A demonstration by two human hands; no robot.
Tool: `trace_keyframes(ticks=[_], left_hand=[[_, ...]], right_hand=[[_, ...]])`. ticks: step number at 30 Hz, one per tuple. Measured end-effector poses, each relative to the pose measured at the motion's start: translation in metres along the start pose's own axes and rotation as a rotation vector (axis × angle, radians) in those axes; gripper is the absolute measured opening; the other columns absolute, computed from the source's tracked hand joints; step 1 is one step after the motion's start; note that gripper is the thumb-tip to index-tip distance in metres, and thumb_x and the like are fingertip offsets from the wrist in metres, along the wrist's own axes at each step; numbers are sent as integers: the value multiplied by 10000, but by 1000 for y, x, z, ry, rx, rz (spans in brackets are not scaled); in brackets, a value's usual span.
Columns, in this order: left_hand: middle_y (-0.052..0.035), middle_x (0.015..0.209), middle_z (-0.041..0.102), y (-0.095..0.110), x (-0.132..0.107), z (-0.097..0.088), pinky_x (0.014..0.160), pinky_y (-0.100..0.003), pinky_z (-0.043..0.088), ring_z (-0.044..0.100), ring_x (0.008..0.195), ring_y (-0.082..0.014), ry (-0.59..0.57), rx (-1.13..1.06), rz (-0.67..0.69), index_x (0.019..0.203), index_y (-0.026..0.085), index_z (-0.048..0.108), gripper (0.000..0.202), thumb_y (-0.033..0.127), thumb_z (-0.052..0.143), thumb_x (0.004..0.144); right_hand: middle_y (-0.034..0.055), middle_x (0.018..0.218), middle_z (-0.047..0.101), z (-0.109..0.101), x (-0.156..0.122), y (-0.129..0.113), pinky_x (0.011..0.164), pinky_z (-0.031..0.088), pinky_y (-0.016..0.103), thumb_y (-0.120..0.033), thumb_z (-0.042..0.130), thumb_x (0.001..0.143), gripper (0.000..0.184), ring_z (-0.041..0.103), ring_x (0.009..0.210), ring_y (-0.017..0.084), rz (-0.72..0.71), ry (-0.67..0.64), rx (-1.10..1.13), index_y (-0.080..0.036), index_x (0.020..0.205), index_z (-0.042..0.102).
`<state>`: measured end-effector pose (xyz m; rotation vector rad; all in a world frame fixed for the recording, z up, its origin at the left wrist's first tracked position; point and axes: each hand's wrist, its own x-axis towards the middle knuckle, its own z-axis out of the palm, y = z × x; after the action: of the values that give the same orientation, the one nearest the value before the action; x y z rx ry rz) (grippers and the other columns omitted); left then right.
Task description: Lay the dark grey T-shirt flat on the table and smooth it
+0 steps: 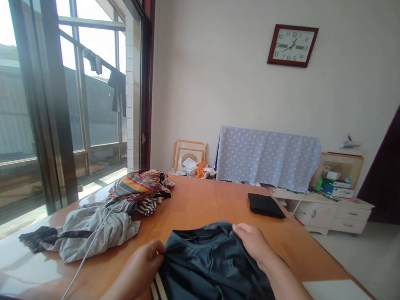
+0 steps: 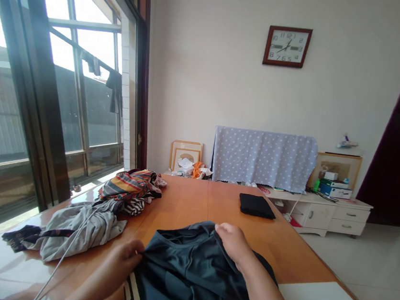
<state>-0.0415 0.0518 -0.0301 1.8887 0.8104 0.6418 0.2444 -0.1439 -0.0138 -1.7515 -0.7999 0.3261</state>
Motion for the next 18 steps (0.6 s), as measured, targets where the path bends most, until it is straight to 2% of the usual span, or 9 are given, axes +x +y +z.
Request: trace_keyframes(ticks=[3, 5, 7, 10, 12, 15, 18], left_hand=[[35, 586, 567, 16, 26, -32, 528, -248, 373, 540, 557, -164, 230, -39, 22, 783, 227, 615, 151, 337, 631, 680], [29, 603, 586, 22, 42, -48, 539, -255, 398, 553, 548, -167, 332, -70, 13, 854, 225, 618, 202, 364, 619, 709], [7, 668, 633, 24, 54, -52, 581, -272, 438, 595, 588, -182, 413, -95, 12, 923, 216, 613, 261, 395, 616, 734], [-64, 897, 703, 21, 59, -36, 684, -311, 483, 662, 756, -224, 481, -68, 78, 1043, 198, 600, 389, 462, 634, 759], [-96, 1024, 703, 17, 53, -17, 741, -330, 488, 672, 862, -248, 419, 3, 141, 1081, 200, 602, 435, 514, 629, 782], [-96, 1033, 709, 10, 37, 14, 805, -351, 472, 659, 969, -278, 193, 154, 197, 1022, 223, 652, 390, 555, 581, 829], [-107, 1118, 693, 6, 26, 39, 911, -406, 426, 603, 1088, -316, 74, 335, 267, 1073, 239, 682, 373, 506, 598, 826]], right_hand=[[19, 855, 766, -29, 7, -24, 763, 517, 333, -511, 736, 720, 357, 691, 837, 233, 82, 197, 456, -210, 913, 731], [26, 849, 771, -47, 12, -33, 734, 539, 353, -473, 773, 691, 344, 702, 780, 235, 111, 294, 630, -228, 929, 734], [26, 827, 770, -55, 15, -32, 710, 551, 364, -463, 780, 685, 332, 705, 740, 235, 109, 335, 695, -236, 923, 734], [27, 866, 775, -54, 17, -15, 718, 553, 370, -476, 792, 662, 383, 713, 794, 248, 105, 391, 639, -231, 950, 730], [36, 909, 774, -48, 16, 1, 739, 544, 366, -476, 794, 646, 390, 706, 847, 254, 101, 461, 507, -225, 938, 731], [48, 983, 758, -39, 13, 18, 795, 515, 354, -425, 803, 616, 368, 681, 912, 248, 65, 575, 338, -241, 926, 727], [51, 978, 740, -25, 2, 14, 835, 482, 362, -444, 766, 663, 344, 658, 919, 251, -14, 621, 133, -253, 945, 719]])
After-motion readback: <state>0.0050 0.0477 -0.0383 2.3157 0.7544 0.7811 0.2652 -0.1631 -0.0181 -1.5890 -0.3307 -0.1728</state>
